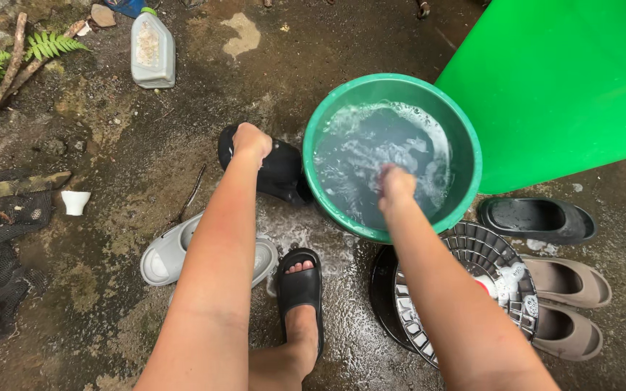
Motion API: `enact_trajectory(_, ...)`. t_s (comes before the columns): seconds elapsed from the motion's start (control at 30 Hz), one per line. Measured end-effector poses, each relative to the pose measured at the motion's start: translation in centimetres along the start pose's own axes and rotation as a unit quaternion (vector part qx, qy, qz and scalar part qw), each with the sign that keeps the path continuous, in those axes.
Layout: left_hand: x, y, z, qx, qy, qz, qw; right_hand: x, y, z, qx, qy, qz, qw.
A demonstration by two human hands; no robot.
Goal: The person washes a pair of black slides by scrubbing them with a red brush and rinsing them in a green basin filled with soapy water.
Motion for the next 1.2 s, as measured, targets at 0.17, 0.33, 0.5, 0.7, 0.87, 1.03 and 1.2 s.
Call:
enact_trajectory(0.17, -1.9, -3.8, 2.9, 0.014, 0.120, 0.017, 0.993, -2.2, 7.2, 10.0, -0.370, -0.121, 0.148, 0.909)
enact_trajectory(0.33, -1.7, -5.0, 3.7, -0.065, 0.184, -0.029, 0.980, -8.1, 15.2, 16.4, -0.404, 0.214, 0.022, 0.889)
enact_trajectory(0.5, -0.8, -2.3, 1.8, -0.081, 0.136, -0.069, 0.985, -7.1, 7.7, 9.3, -0.191, 0.293, -0.082, 0.933)
enact_trajectory(0.7, -1.3, -2.5, 1.5, -0.092, 0.160, -0.046, 0.982, 0.4, -0.9, -1.0, -0.022, -0.011, 0.033, 0.999)
enact_trajectory(0.87, -1.6, -3.8, 3.2, -0.124, 0.181, -0.026, 0.975, -3.0, 6.4, 9.3, -0.393, -0.145, 0.139, 0.897)
enact_trajectory(1.03, 0.3, -2.0, 2.9, -0.115, 0.136, 0.080, 0.981, -9.9, 12.8, 15.8, -0.400, 0.176, -0.025, 0.899)
enact_trajectory(1.2, 1.0, 0.9, 0.0, -0.008, -0.012, 0.115, 0.993, -8.7, 6.4, 8.5, -0.125, 0.217, -0.201, 0.947)
Point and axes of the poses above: each hand's wrist, its own y-axis away from the middle knuckle, its own z-axis out of the palm, x = y × z, the point moved 4 cm from there along -y, towards the middle knuckle, and after that the axes turned 1 degree about -y, right-handed, at the moved point
